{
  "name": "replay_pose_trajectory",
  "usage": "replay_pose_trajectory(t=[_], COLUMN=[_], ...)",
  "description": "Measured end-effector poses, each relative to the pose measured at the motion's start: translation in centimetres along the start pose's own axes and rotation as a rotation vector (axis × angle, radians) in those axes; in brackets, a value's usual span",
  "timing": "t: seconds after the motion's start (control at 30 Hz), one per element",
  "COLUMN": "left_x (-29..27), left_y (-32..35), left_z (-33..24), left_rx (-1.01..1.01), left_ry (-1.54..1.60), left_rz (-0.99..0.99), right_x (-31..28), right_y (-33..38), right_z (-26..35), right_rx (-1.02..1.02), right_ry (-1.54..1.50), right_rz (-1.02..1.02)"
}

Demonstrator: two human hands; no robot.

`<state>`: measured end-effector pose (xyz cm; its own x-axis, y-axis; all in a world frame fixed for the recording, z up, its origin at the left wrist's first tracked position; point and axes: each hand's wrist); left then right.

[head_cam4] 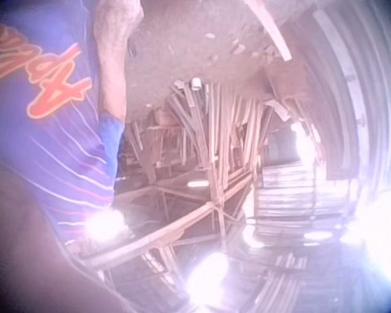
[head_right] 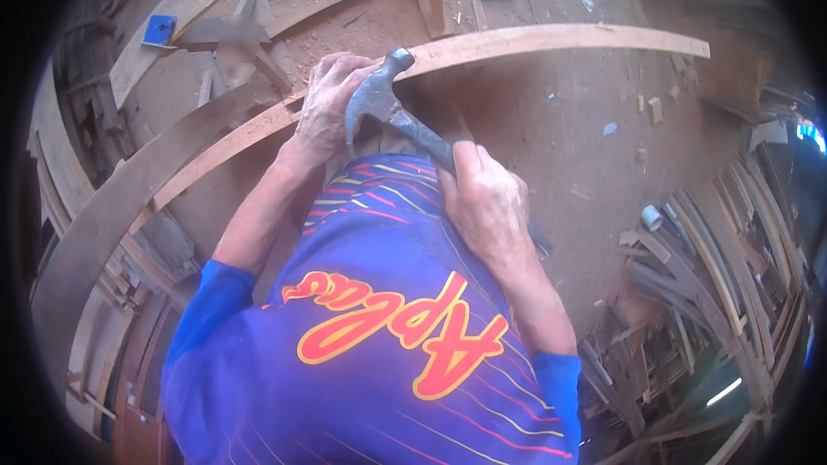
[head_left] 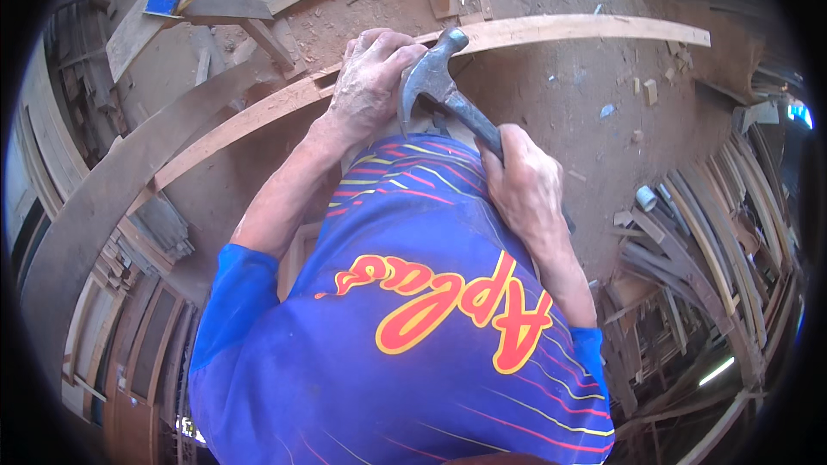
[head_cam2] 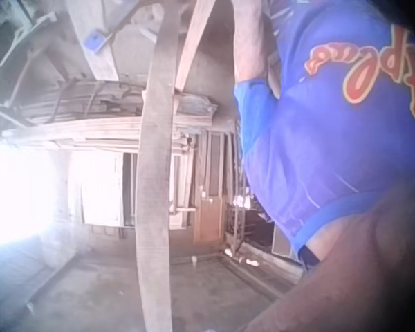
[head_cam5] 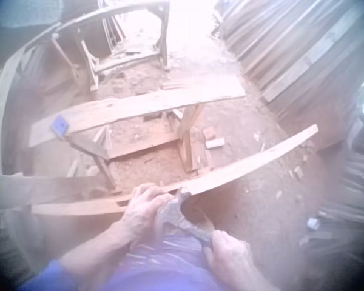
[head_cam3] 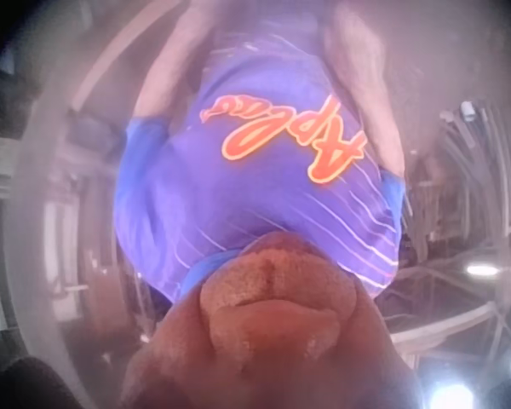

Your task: The person chisels a slot into a wooden piece using a chisel and a hammer, repositions the wooden piece, and chisels the wood further.

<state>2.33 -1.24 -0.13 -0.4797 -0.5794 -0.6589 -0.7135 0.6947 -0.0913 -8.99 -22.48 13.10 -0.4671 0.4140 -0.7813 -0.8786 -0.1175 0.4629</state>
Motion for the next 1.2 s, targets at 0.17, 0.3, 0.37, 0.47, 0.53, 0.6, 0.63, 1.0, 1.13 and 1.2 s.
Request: replay_pose_trajectory(t=[0.17, 0.3, 0.37, 0.47, 0.53, 0.6, 0.63, 1.0, 1.13, 1.2], left_x=[-0.6, -0.9, -1.1, -1.6, -1.2, -1.2, -1.4, -5.7, -6.3, -6.5], left_y=[-0.4, -1.3, -1.2, -1.7, -1.0, 0.2, 1.0, 4.2, 4.2, 4.5], left_z=[0.8, 1.6, 1.9, 1.8, 1.7, 0.9, 1.0, 2.5, 1.0, 0.1], left_rx=[-0.012, -0.032, 0.003, -0.036, 0.006, 0.030, 0.032, -0.075, -0.069, -0.065], left_ry=[0.056, -0.018, 0.058, 0.175, 0.133, 0.074, 0.074, 0.423, 0.265, 0.216], left_rz=[0.067, 0.002, 0.040, 0.091, 0.109, 0.146, 0.148, -0.026, -0.016, -0.014], right_x=[-0.7, 0.3, -0.7, -1.0, -0.9, -1.0, -1.0, 0.5, -0.1, -0.1], right_y=[0.4, -1.7, -1.4, -1.4, -1.2, -0.7, -0.4, 1.5, 1.0, 1.0], right_z=[0.7, -0.3, 0.2, -0.6, -1.3, -1.7, -1.9, -4.8, -3.9, -3.7], right_rx=[-0.190, 0.023, 0.173, 0.246, 0.306, 0.326, 0.347, 0.448, 0.416, 0.400], right_ry=[-0.058, 0.044, -0.244, -0.400, -0.480, -0.486, -0.493, -0.653, -0.585, -0.547], right_rz=[-0.092, 0.016, 0.114, 0.091, 0.039, 0.001, -0.044, -0.076, -0.075, -0.068])
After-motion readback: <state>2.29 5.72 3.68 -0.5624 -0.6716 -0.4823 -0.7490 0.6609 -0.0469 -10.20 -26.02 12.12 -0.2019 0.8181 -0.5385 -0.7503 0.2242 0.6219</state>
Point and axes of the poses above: each hand's wrist, its own y-axis away from the middle knuckle, its own x-axis out of the palm, z = x × y, and after that the axes turned 14 degrees about z, right-handed
